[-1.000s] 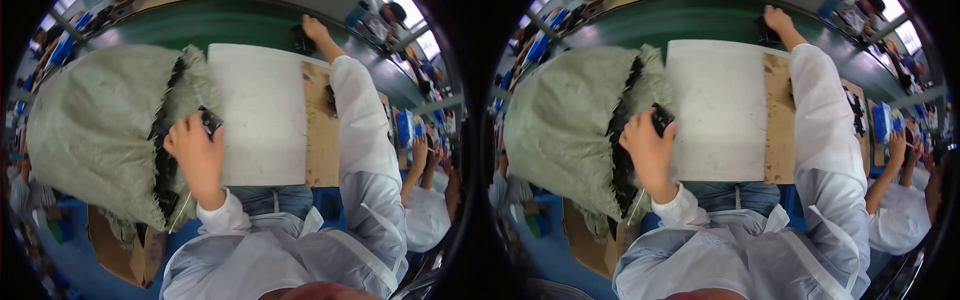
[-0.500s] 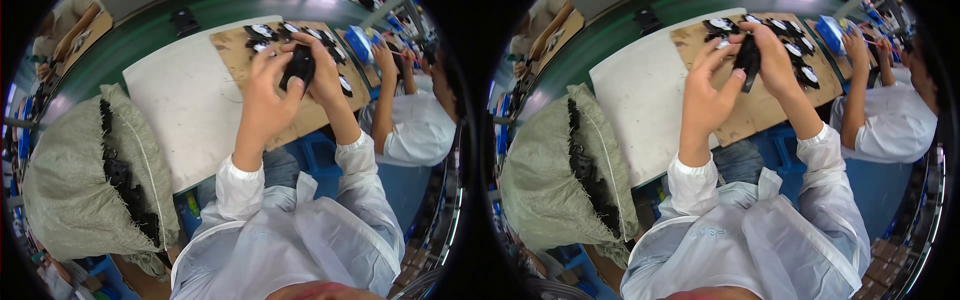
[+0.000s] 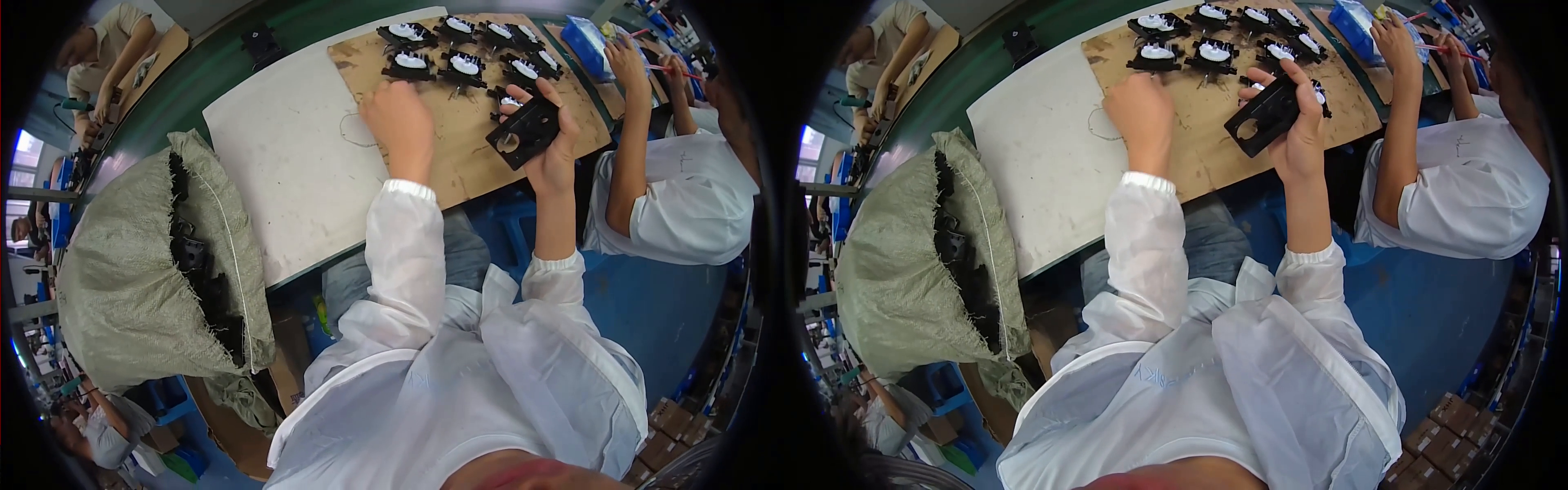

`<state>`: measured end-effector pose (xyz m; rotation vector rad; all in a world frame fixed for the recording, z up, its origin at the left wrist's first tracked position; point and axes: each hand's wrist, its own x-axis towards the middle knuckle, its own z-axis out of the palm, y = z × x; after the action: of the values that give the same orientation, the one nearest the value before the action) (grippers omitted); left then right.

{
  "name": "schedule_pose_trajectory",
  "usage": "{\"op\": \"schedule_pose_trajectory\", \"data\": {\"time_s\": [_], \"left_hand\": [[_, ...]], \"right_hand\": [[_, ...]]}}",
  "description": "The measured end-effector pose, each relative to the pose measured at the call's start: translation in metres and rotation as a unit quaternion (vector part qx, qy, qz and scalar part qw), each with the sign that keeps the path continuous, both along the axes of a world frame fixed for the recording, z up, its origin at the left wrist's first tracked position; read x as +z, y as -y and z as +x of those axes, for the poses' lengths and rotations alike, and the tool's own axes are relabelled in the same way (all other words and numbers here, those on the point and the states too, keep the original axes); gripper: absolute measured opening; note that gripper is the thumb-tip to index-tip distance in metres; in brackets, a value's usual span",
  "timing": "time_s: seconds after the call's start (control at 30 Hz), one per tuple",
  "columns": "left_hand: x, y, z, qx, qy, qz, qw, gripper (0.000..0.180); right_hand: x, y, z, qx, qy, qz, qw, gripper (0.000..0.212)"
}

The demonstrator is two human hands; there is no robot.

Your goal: Manually assembling electronic cooling fan components at a factory workstation.

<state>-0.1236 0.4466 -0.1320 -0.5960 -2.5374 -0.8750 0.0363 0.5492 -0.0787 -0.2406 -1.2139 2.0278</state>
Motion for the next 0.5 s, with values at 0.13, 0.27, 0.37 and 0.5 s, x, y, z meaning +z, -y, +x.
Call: {"op": "schedule_pose_trajectory", "data": {"time_s": [0.13, 0.27, 0.37, 0.5], "left_hand": [[0.017, 0.037, 0.000, -0.010, -0.126, 0.070, 0.989, 0.021], [0.031, 0.068, 0.007, -0.046, -0.115, 0.234, 0.964, 0.020], [0.039, 0.080, 0.011, -0.071, -0.063, 0.369, 0.925, 0.019], [0.047, 0.086, 0.017, -0.205, 0.188, 0.643, 0.714, 0.020]], "right_hand": [[-0.014, -0.009, -0.001, 0.038, 0.031, -0.025, 0.998, 0.049], [-0.012, 0.006, -0.010, 0.073, 0.041, -0.010, 0.996, 0.050], [-0.005, 0.028, -0.028, 0.101, 0.038, 0.014, 0.994, 0.051], [0.003, 0.060, -0.055, 0.140, 0.054, -0.013, 0.989, 0.050]]}}
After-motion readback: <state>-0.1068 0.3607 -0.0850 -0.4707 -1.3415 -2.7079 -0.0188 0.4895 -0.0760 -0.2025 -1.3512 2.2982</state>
